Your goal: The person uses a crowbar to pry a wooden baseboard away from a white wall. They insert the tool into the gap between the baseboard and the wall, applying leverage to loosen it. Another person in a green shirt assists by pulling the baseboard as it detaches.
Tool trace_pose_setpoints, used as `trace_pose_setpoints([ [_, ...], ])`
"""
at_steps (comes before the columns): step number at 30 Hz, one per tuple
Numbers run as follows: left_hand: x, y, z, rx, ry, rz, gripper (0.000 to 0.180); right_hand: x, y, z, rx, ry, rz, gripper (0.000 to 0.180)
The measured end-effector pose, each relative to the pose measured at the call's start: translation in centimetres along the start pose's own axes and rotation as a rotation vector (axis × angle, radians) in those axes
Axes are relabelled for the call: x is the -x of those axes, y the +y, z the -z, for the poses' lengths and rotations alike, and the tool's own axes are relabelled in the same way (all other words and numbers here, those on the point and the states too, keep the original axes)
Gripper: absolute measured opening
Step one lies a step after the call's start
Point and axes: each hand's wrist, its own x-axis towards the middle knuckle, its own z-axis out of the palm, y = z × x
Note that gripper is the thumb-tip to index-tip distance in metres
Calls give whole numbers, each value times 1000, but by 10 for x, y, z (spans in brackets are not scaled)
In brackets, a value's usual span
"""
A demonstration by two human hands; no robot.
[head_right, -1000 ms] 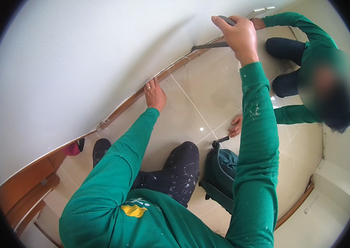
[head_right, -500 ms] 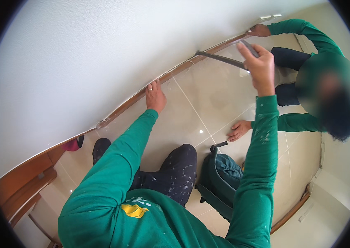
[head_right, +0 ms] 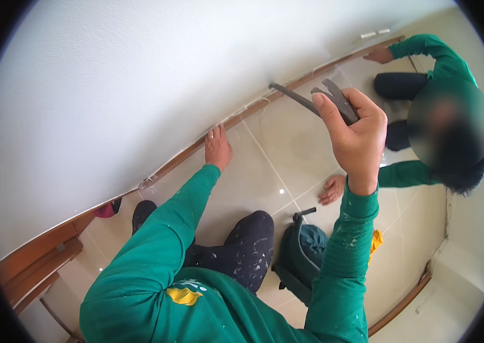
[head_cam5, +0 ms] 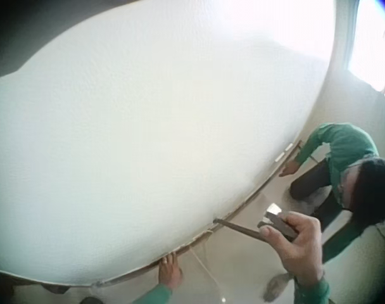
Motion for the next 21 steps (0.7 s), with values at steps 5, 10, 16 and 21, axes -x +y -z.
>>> trace_pose_setpoints([
  [5, 6, -5, -8, -15, -42, -17, 67, 26, 37, 5, -250, 122, 9, 29],
  [10, 4, -7, -13, -43, -19, -4, 66, 18, 41, 11, -308, 60, 42, 27],
  [16, 2, -6, -10, -10, -74, 12, 67, -9, 53, -38, -295, 95, -202, 32],
  [21, 6, -4, -8, -28, 26, -22, 68, -27, 73, -51, -249, -40, -121, 36],
])
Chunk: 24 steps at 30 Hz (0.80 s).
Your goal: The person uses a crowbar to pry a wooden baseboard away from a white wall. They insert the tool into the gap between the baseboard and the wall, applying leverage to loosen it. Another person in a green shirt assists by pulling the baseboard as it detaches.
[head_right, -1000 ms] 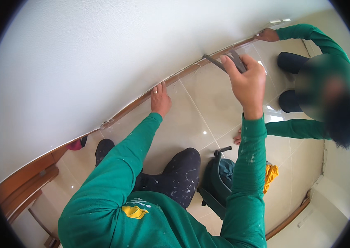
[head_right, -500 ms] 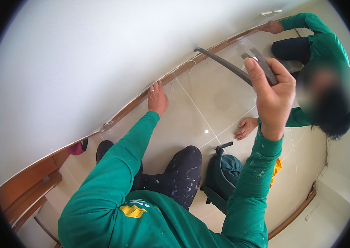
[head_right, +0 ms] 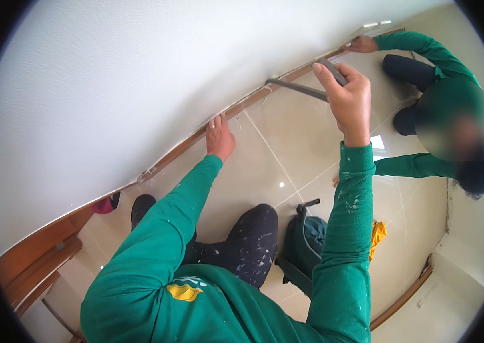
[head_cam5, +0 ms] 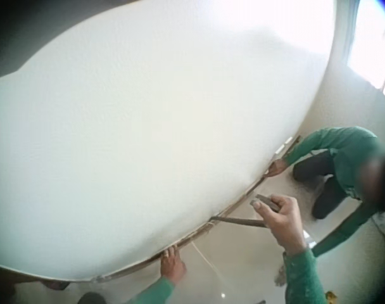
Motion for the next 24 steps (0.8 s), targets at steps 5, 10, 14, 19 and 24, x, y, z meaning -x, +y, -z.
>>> trace_pose_setpoints([
  [5, -7, 0, 3, 29, -125, 37, 70, -22, -10, -4, 119, -55, 81, 44],
  [10, -3, 2, 5, -29, -59, 6, 68, 47, 13, -15, 275, 53, 185, 42],
  [14, -3, 1, 7, -7, -28, 14, 69, 115, 59, -19, 335, 70, 239, 39],
  [19, -1, -1, 7, 33, -95, 24, 68, 155, 102, -3, 159, 145, 126, 35],
  [24, 3, -1, 5, 8, -40, 14, 70, 119, 73, 1, 310, 103, 174, 40],
])
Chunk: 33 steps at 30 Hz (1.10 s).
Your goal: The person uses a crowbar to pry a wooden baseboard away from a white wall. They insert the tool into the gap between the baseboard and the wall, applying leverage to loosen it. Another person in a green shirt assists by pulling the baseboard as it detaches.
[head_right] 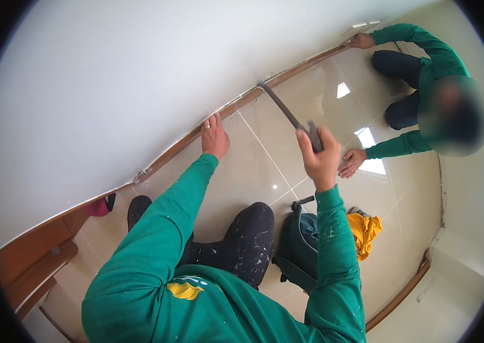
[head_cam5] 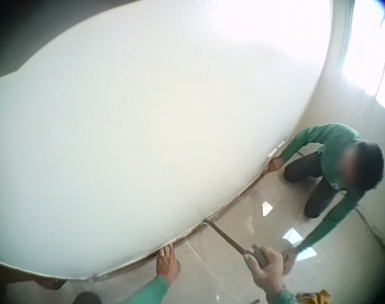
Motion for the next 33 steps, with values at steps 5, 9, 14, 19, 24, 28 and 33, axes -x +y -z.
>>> trace_pose_setpoints([
  [5, -7, -2, 0, -7, -73, 18, 71, -85, -57, -4, -53, -39, 31, 47],
  [9, -10, -3, 3, -3, -63, 19, 73, -94, -86, -16, 7, -87, -39, 48],
  [14, -5, -3, 1, 15, -93, 12, 75, -94, -86, -19, -6, -99, -54, 49],
  [19, -7, -6, -7, 16, -109, 15, 76, -85, -101, -26, 11, -95, -17, 46],
  [24, -9, -6, -2, 26, -118, 16, 75, -49, -134, -13, 46, -165, -76, 37],
  [28, -9, -4, 5, 40, -144, -1, 75, -46, -141, 5, -36, -113, -36, 34],
  [33, -10, -7, 5, 25, -51, -37, 75, -57, -148, 18, -31, -71, -66, 35],
])
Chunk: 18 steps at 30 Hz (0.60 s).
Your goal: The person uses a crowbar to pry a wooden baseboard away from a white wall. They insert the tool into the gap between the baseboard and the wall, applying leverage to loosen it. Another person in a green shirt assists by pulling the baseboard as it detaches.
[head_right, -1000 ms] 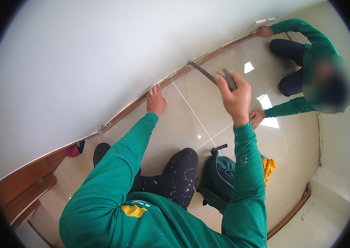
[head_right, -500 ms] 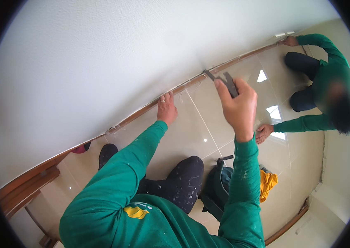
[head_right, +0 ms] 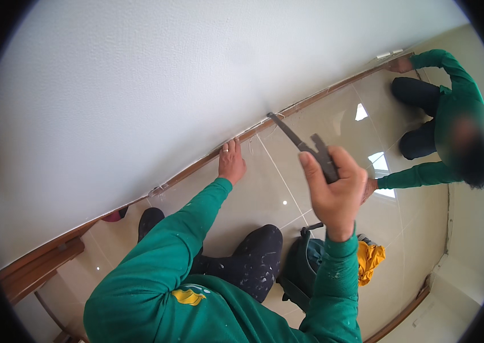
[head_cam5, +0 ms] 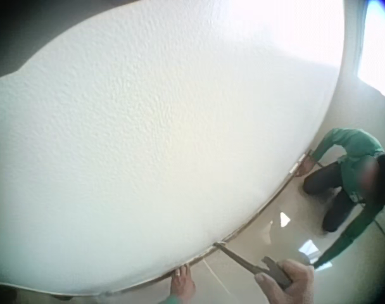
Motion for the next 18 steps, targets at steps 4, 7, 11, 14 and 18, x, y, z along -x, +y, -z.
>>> trace_pose_setpoints([
  [4, 1, -2, -7, 24, 1, 9, 76, -10, -2, 14, -95, 42, 19, 35],
  [7, 3, -5, -10, 37, -4, 9, 76, -18, 3, 5, -34, 31, 67, 37],
  [11, 1, -7, -9, 14, -29, 1, 77, -36, 15, -28, -4, 40, 81, 39],
  [14, 0, -5, -7, 60, -39, 30, 75, -50, 24, -35, 4, 11, -2, 43],
  [18, 1, -2, -5, 90, -15, 11, 69, -46, 35, -35, 0, 34, 84, 43],
])
